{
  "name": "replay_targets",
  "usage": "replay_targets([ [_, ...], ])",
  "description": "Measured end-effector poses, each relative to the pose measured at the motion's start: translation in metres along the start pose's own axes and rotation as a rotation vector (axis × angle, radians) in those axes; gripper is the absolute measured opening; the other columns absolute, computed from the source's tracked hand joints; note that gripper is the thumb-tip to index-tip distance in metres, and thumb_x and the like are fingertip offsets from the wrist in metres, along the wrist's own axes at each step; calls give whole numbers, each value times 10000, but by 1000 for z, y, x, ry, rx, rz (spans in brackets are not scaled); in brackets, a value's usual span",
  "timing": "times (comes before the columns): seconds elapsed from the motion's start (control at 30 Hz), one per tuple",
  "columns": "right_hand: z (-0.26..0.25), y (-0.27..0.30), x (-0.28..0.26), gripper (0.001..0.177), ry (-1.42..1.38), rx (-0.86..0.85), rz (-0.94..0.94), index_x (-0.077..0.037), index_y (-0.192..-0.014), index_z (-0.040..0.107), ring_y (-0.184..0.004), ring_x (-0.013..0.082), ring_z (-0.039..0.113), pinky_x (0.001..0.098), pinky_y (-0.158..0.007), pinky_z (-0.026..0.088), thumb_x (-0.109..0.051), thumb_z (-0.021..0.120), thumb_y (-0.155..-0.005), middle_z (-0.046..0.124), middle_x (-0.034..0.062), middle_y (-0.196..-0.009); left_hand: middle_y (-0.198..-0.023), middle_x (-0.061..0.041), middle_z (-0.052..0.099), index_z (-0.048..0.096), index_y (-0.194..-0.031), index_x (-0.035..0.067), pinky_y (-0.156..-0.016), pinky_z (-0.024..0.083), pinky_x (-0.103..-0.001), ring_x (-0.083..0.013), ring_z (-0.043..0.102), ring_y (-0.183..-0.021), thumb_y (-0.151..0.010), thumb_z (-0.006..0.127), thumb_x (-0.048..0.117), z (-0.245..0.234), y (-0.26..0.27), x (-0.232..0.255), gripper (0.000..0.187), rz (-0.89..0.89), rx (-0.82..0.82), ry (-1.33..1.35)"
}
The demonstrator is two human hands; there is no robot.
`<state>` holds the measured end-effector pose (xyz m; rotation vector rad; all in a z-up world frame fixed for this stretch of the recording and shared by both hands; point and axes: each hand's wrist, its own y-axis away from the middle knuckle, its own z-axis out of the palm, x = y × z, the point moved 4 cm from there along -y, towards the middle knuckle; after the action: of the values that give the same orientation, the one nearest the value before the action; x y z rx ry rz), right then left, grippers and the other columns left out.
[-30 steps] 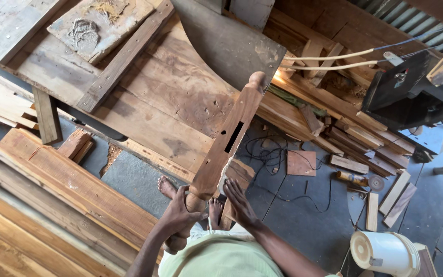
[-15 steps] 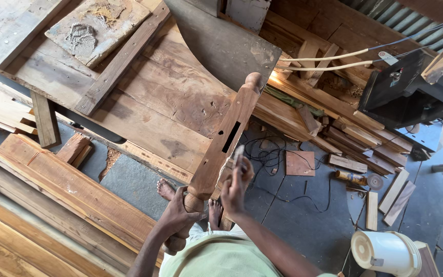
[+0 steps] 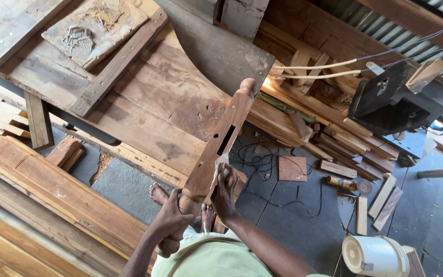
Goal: The person sands a wooden bed frame part using a sanding block. They hold the piece with one hand and rub the sanding block along the edges and surfaces of the wood.
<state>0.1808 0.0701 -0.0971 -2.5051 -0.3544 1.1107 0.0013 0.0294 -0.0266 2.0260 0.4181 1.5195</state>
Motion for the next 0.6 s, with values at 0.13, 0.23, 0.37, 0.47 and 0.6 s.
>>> replay_targets([
  [0.13,-4,19,16,897,61,-61,-76,-105,-1624,260,-1379,470,321,574,-1140,375,208,496,-817,243,240,-1557,-1146,-200,672,348,-1438,38,-882,635,-345,-271,741,-993,-635,853,108,0,-3,-6,952,-41,8,-23],
  [0.23,-11,39,31,927,107,-156,-127,-156,-1618,281,-1387,463,339,566,-1135,393,211,508,-798,274,216,-1562,-1136,-201,679,380,-1420,32,-888,620,-344,-271,730,-991,-635,845,103,0,-4,-7,916,18,-2,14],
  [0.37,-25,55,41,910,205,-439,-19,-206,-1566,429,-1299,354,474,447,-1089,505,238,459,-772,463,149,-1482,-1126,-199,673,364,-1413,42,-893,630,-351,-275,728,-981,-613,846,97,1,-5,-10,935,-8,-15,57],
  [0.47,-61,37,44,662,192,-480,175,-186,-1449,541,-1129,248,624,360,-969,586,168,460,-896,621,75,-1390,-1137,-178,658,379,-1414,54,-918,613,-332,-257,719,-999,-608,856,108,2,-3,-10,939,-3,-3,60],
  [0.6,-120,-20,61,543,-83,-297,751,-154,-1490,526,-706,190,735,349,-625,661,1,514,-969,655,87,-1330,-1124,-178,671,445,-1384,34,-901,587,-338,-253,696,-1001,-631,869,149,1,-1,-8,871,63,-11,62],
])
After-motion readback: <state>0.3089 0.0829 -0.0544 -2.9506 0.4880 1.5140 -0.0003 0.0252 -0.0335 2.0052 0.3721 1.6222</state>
